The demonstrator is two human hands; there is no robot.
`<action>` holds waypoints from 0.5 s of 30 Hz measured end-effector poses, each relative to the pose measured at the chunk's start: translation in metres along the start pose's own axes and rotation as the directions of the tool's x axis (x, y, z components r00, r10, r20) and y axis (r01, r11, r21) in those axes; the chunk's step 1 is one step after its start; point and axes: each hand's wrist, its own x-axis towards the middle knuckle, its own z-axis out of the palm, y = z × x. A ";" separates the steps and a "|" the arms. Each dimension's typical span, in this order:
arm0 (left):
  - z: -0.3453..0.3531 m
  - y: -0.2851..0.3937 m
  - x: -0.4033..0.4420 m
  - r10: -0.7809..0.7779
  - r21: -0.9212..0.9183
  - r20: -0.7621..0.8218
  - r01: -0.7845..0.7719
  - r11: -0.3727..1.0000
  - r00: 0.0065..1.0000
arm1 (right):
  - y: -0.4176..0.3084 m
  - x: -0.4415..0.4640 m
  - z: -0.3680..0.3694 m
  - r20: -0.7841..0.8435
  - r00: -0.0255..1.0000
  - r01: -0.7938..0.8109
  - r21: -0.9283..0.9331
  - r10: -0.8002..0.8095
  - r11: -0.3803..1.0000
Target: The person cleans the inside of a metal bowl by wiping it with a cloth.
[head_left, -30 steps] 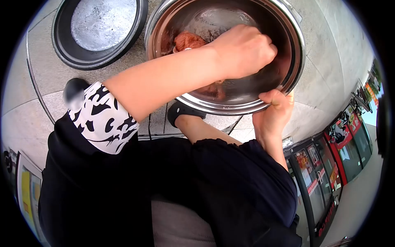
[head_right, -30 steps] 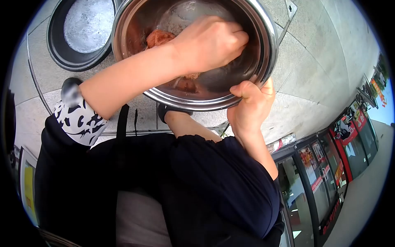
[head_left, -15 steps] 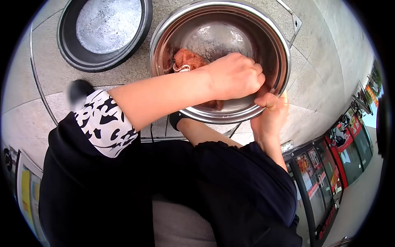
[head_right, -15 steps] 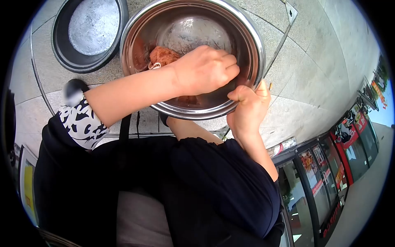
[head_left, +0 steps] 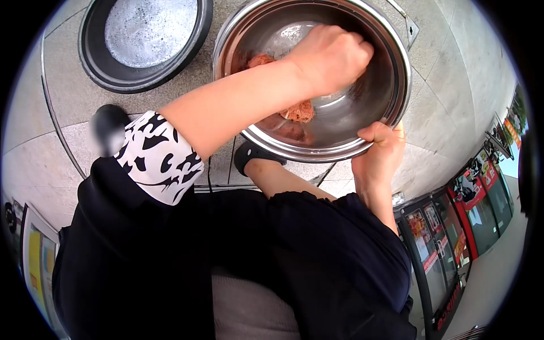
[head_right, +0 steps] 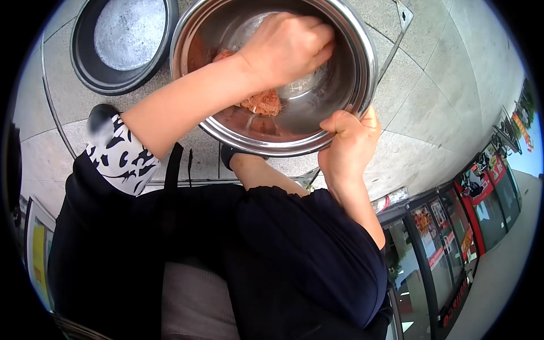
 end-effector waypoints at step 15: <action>0.006 -0.003 -0.010 0.310 0.070 0.087 -0.317 0.946 0.947 | 0.005 0.001 -0.001 -0.024 0.999 -0.040 -0.039 0.039 0.998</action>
